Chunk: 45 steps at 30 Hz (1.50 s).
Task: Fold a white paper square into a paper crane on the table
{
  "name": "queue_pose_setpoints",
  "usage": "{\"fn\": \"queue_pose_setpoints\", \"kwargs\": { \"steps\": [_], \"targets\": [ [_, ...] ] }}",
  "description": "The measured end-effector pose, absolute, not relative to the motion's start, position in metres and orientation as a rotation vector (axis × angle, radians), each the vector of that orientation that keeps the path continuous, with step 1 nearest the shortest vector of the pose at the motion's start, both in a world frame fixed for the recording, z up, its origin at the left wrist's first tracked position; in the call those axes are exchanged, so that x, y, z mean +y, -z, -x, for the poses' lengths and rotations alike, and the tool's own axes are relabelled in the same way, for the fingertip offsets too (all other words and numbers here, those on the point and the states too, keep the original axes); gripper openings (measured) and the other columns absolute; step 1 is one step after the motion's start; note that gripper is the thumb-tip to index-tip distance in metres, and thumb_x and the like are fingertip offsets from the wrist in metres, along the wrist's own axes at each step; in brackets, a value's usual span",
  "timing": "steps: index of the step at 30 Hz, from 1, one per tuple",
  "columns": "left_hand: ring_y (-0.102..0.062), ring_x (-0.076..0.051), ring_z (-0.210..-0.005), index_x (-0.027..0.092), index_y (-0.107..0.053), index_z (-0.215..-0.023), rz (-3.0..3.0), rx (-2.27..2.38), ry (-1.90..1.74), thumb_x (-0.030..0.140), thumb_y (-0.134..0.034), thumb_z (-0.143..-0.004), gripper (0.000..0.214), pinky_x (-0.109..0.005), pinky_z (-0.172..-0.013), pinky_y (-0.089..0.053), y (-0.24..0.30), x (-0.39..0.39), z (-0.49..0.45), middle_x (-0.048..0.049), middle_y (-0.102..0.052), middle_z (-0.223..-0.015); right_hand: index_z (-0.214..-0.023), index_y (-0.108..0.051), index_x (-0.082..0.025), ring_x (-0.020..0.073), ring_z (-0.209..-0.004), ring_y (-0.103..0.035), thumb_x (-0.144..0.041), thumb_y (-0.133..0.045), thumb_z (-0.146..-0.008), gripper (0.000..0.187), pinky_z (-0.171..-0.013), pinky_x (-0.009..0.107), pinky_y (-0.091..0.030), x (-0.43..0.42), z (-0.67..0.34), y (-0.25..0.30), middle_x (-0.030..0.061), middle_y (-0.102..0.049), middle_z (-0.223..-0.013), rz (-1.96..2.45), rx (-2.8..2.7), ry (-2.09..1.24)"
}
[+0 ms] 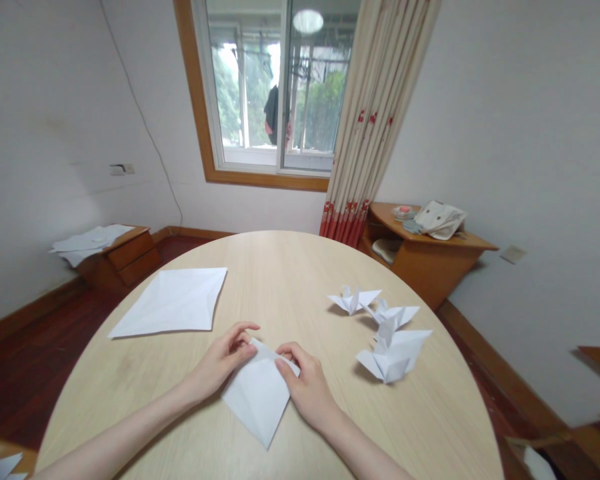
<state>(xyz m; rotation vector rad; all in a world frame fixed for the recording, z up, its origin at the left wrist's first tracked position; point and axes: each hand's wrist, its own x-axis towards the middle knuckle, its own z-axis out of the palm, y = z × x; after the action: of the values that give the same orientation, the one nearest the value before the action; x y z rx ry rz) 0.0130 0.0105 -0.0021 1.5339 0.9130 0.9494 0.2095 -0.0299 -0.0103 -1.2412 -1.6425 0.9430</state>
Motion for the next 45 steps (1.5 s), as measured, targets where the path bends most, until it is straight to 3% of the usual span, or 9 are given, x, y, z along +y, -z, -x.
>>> {"fn": "queue_pose_setpoints", "kwargs": {
  "steps": [4, 10, 21, 25, 29, 32, 39, 45],
  "targets": [
    [-0.051, -0.015, -0.069, 0.015, -0.054, -0.115, -1.566, 0.96, -0.943, 0.041, -0.06, -0.081, 0.043, -0.025, -0.062, -0.039, 0.004, 0.013, -0.013, 0.001, -0.056, -0.078, -0.085, -0.056, -0.02, 0.0166, -0.063, -0.054, -0.043, -0.051, -0.086, 0.024, -0.058, 0.026, -0.038, -0.027, -0.21, 0.012, -0.0018, -0.057, -0.065, 1.255, -1.541, -0.908],
    [-0.056, -0.018, -0.073, 0.014, -0.065, -0.091, -1.672, 1.025, -0.869, 0.037, -0.056, -0.082, 0.026, -0.027, -0.067, -0.04, 0.001, 0.015, -0.013, -0.0034, -0.064, -0.079, -0.085, -0.054, -0.02, 0.0168, -0.062, -0.053, -0.044, -0.05, -0.086, 0.024, -0.057, 0.026, -0.037, -0.026, -0.21, 0.013, -0.0023, -0.056, -0.064, 1.261, -1.519, -0.918],
    [-0.055, -0.021, -0.094, 0.019, -0.056, -0.119, -1.957, 1.027, -0.839, 0.012, -0.051, -0.08, 0.04, -0.036, -0.085, -0.044, 0.01, 0.018, -0.007, -0.0083, -0.062, -0.107, -0.079, -0.055, -0.021, 0.0205, -0.074, -0.055, -0.032, -0.048, -0.087, 0.016, -0.068, 0.033, -0.042, -0.015, -0.226, 0.013, 0.0041, -0.06, -0.079, 1.442, -1.818, -0.488],
    [-0.055, -0.023, -0.1, 0.02, -0.056, -0.117, -2.037, 1.006, -0.867, 0.006, -0.052, -0.077, 0.042, -0.039, -0.089, -0.045, 0.01, 0.016, -0.008, -0.0083, -0.06, -0.11, -0.078, -0.053, -0.021, 0.0226, -0.081, -0.054, -0.027, -0.049, -0.087, 0.011, -0.073, 0.036, -0.043, -0.012, -0.228, 0.019, 0.0048, -0.059, -0.081, 1.48, -1.85, -0.414],
    [-0.058, -0.02, -0.098, 0.02, -0.06, -0.109, -2.099, 0.928, -0.83, 0.006, -0.047, -0.083, 0.033, -0.035, -0.089, -0.046, 0.008, 0.013, -0.009, -0.0072, -0.063, -0.105, -0.079, -0.052, -0.022, 0.024, -0.085, -0.054, -0.023, -0.051, -0.086, 0.007, -0.076, 0.039, -0.045, -0.012, -0.228, 0.022, 0.005, -0.058, -0.083, 1.495, -1.861, -0.41],
    [-0.059, -0.02, -0.099, 0.019, -0.061, -0.109, -2.15, 0.882, -0.784, 0.01, -0.045, -0.088, 0.028, -0.034, -0.09, -0.046, 0.005, 0.011, -0.009, -0.0075, -0.064, -0.105, -0.084, -0.054, -0.022, 0.0251, -0.09, -0.054, -0.02, -0.051, -0.085, 0.003, -0.081, 0.042, -0.046, -0.012, -0.228, 0.023, 0.0064, -0.058, -0.088, 1.456, -1.856, -0.413],
    [-0.056, -0.022, -0.111, 0.022, -0.059, -0.12, -2.213, 0.888, -0.636, 0.012, -0.051, -0.086, 0.036, -0.036, -0.099, -0.042, 0.0, 0.01, -0.006, -0.0075, -0.061, -0.119, -0.101, -0.063, -0.02, 0.0241, -0.107, -0.056, -0.012, -0.041, -0.089, 0.026, -0.093, 0.044, -0.048, -0.014, -0.226, 0.03, 0.0117, -0.061, -0.11, 1.186, -2.012, -0.464],
    [-0.056, -0.021, -0.114, 0.023, -0.055, -0.126, -2.306, 0.894, -0.61, 0.022, -0.048, -0.094, 0.033, -0.035, -0.1, -0.042, 0.001, 0.014, 0.0, -0.007, -0.06, -0.124, -0.121, -0.062, -0.019, 0.0245, -0.122, -0.052, -0.025, -0.047, -0.095, 0.031, -0.105, 0.046, -0.041, -0.02, -0.227, 0.018, 0.0134, -0.059, -0.13, 1.211, -2.167, -0.565]
  ]
}}
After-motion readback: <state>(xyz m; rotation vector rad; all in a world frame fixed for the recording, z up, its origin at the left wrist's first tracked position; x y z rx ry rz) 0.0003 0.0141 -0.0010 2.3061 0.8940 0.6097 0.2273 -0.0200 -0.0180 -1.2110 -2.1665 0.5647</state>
